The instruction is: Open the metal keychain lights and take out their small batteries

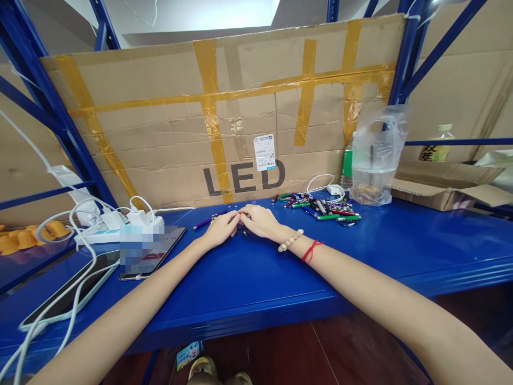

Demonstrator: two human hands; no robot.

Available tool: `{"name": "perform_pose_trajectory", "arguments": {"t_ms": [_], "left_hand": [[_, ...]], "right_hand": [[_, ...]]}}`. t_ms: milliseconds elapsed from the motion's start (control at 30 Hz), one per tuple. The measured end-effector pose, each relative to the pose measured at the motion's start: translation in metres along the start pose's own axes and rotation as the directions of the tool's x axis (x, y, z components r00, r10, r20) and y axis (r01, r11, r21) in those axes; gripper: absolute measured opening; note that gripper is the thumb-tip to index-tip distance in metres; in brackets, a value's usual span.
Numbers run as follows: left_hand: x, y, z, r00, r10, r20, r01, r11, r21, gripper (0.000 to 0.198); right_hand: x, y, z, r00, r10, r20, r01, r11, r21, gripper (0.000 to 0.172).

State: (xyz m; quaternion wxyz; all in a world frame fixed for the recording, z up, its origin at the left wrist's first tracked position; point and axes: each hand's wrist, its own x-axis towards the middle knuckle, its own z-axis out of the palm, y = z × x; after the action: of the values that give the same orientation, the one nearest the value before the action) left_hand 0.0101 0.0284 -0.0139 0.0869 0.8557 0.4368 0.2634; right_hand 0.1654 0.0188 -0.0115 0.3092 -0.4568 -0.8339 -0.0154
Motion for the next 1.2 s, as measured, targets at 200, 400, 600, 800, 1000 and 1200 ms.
{"name": "perform_pose_trajectory", "arguments": {"t_ms": [200,400,600,800,1000,1200], "left_hand": [[0.0000,-0.0006,0.0003,1.000,-0.007,0.010,0.007,1.000,0.001,0.034],[-0.0003,-0.0022,0.0003,1.000,0.001,0.027,-0.001,1.000,-0.008,0.034],[-0.0007,-0.0022,0.0000,0.999,0.008,0.032,-0.008,1.000,-0.001,0.033],[-0.0003,-0.0019,0.0000,1.000,0.007,0.029,-0.007,1.000,0.018,0.033],[-0.0008,-0.0001,-0.0002,1.000,-0.010,0.018,0.009,0.999,0.039,0.030],[-0.0003,-0.0020,0.0015,1.000,0.020,0.012,-0.021,0.998,0.062,0.028]], "right_hand": [[0.0015,0.0045,0.0044,0.999,0.013,-0.045,-0.009,0.997,0.073,0.029],[0.0019,0.0047,0.0053,0.997,0.054,-0.058,-0.043,0.984,0.172,0.030],[0.0019,0.0011,0.0036,0.992,0.125,-0.002,-0.120,0.952,0.282,0.034],[0.0018,-0.0012,0.0027,0.988,0.154,0.017,-0.153,0.946,0.287,0.033],[0.0019,0.0012,0.0054,0.989,0.145,0.006,-0.142,0.959,0.245,0.032],[0.0018,0.0030,0.0069,0.994,0.112,-0.005,-0.109,0.979,0.175,0.030]]}}
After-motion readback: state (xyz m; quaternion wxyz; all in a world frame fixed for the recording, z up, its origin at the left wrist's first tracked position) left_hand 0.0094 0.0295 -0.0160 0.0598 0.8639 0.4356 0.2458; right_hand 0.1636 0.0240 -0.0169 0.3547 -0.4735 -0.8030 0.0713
